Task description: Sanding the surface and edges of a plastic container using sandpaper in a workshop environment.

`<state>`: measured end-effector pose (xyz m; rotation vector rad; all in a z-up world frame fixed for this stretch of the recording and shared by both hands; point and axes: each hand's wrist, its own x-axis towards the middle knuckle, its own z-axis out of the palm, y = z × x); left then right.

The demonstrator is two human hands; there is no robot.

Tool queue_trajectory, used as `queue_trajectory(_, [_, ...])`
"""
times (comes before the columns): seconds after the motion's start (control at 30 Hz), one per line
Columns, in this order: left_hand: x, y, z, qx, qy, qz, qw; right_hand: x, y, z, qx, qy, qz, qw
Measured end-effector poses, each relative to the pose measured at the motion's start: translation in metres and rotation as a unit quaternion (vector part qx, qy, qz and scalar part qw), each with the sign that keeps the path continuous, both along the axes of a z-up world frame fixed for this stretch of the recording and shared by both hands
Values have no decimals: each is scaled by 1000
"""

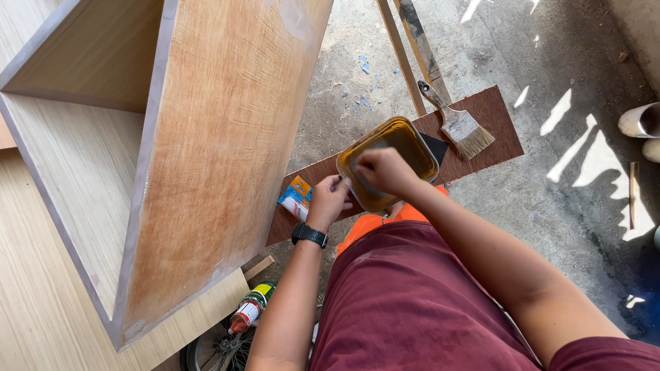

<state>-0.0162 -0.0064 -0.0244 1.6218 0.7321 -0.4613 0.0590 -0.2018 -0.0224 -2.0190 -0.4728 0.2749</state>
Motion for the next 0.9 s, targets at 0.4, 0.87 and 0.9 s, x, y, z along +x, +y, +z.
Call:
queue_trajectory(0.4, [-23, -15, -27, 15, 19, -92, 995, -26, 15, -4, -206, 28, 166, 964])
queue_trajectory(0.87, [-6, -24, 7, 144, 35, -168, 975, -25, 13, -64, -95, -24, 134, 986])
queue_trajectory(0.9, [-5, -25, 9, 148, 30, -169, 974, -23, 14, -69, -80, -13, 126, 989])
